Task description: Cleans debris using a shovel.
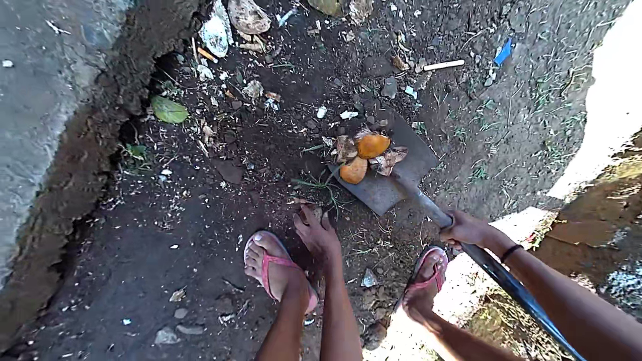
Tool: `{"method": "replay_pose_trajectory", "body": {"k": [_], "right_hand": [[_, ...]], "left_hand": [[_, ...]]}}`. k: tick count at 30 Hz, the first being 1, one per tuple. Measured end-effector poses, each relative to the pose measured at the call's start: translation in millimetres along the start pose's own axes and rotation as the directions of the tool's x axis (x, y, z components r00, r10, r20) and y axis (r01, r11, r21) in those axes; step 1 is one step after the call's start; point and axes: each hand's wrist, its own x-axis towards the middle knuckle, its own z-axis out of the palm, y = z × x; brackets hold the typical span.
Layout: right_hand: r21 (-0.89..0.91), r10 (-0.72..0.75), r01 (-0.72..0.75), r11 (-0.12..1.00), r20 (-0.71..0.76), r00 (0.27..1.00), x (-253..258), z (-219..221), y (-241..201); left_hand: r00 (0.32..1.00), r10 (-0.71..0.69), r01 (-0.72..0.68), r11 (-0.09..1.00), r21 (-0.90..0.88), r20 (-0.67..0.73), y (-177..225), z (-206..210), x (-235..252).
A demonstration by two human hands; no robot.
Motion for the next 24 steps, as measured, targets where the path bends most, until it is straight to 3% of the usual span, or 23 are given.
{"method": "replay_pose_trajectory", "body": {"k": [4,7,9,10,12,14,15,21,24], "right_hand": [[-0.009,0.006,-0.006,1.000,0.011,1.000,0.9,2.9,3.1],[-0.026,0.006,-0.005,1.000,0.017,1.000,2.5,-0.4,0.4],[-0.043,0.006,-0.005,0.999,0.021,1.000,3.6,-3.7,-0.4],[-0.055,0.006,-0.005,0.998,0.025,1.000,4.3,-5.2,-0.4],[-0.093,0.010,-0.007,0.996,0.034,0.999,5.8,-10.0,-2.6],[-0.140,0.016,-0.011,0.990,0.031,0.999,7.0,-13.8,-2.8],[-0.160,0.012,-0.008,0.987,0.025,1.000,9.8,-18.2,-3.9],[-0.170,0.048,-0.031,0.985,0.097,0.994,29.5,-41.7,-3.1],[-0.188,0.051,-0.029,0.982,0.112,0.992,32.5,-50.7,-10.7]], "left_hand": [[0.998,-0.020,0.024,0.998,0.054,-0.060,15.7,-1.6,5.1],[0.969,0.086,-0.107,0.991,-0.080,-0.233,38.8,-10.7,9.5],[0.912,0.192,-0.270,0.947,-0.177,-0.362,64.9,-21.7,15.5],[0.893,0.265,-0.355,0.912,-0.205,-0.365,79.0,-27.6,21.0],[0.864,0.441,-0.492,0.843,-0.218,-0.242,101.4,-32.7,40.6],[0.825,0.558,-0.565,0.801,-0.198,-0.096,113.9,-31.1,65.5],[0.810,0.580,-0.586,0.790,-0.181,-0.091,120.6,-31.6,80.6],[0.876,0.461,-0.468,0.884,-0.020,-0.142,149.7,-73.1,210.2],[0.866,0.486,-0.480,0.874,0.071,-0.119,165.1,-87.6,269.7]]}}
